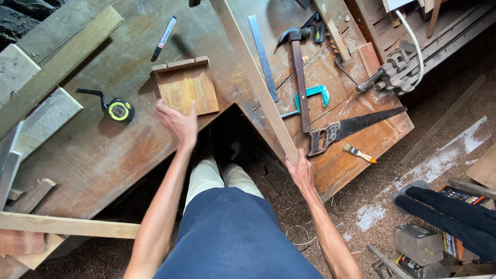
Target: The person assembles a small wooden box by fitting a cut piece of wood into a frame. They use a clamp to secure the wood to the workbench and a hand saw to trim the piece to size. The person then fits the trimmed piece into the box frame.
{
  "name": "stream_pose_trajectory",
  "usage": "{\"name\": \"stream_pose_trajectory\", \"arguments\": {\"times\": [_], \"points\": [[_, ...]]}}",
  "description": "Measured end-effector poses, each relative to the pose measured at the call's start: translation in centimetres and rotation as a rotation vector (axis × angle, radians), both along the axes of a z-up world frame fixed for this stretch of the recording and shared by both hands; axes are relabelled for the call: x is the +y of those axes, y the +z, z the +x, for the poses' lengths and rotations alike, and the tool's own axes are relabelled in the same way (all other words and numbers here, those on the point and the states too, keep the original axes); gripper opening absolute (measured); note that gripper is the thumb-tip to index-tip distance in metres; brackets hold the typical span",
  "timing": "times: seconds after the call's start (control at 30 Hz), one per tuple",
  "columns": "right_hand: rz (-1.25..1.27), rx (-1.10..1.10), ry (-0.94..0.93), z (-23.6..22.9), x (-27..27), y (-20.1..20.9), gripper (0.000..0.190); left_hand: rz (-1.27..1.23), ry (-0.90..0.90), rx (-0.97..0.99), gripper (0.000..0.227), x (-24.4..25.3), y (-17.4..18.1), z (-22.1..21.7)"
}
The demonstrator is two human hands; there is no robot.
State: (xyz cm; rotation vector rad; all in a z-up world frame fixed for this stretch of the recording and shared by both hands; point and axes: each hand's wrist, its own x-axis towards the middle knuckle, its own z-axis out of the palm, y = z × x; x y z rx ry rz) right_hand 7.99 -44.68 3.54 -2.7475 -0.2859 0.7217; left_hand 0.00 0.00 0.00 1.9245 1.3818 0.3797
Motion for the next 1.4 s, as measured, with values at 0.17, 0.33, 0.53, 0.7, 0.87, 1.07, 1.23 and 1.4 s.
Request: {"name": "stream_pose_trajectory", "arguments": {"times": [0.17, 0.33, 0.53, 0.7, 0.87, 1.07, 1.23, 1.4], "points": [[0.103, -0.068, 0.107, 0.2, 2.6, 3.0, 0.057, 0.002, -0.021, 0.145, 0.113, 2.4, -0.5, -2.1], [0.094, -0.218, 0.160, 1.2, 4.9, 3.3, 0.056, 0.031, -0.123, 0.110, 0.120, 1.8, 0.2, -1.7], [0.036, -0.406, 0.254, 2.1, 6.8, 4.0, 0.057, 0.019, -0.258, 0.155, 0.134, 1.3, 1.7, -0.5], [0.027, -0.323, 0.168, 2.0, 8.2, 5.4, 0.053, -0.097, -0.299, 0.149, 0.128, 2.1, 1.4, -0.9], [0.005, -0.353, 0.126, 1.2, 9.0, 4.1, 0.052, 0.050, -0.439, 0.009, 0.135, 3.7, 0.6, -1.7], [-0.100, -0.258, 0.080, 0.8, 8.8, 3.1, 0.050, 0.046, -0.653, 0.087, 0.143, 7.5, 1.9, -1.4], [-0.148, -0.130, -0.042, 0.3, 7.1, 4.8, 0.051, 0.078, -0.736, 0.071, 0.141, 9.3, 2.4, 0.0], [-0.296, -0.107, -0.102, 1.3, 8.5, 6.0, 0.051, 0.004, -0.579, -0.085, 0.111, 11.4, 1.4, 0.9]]}}
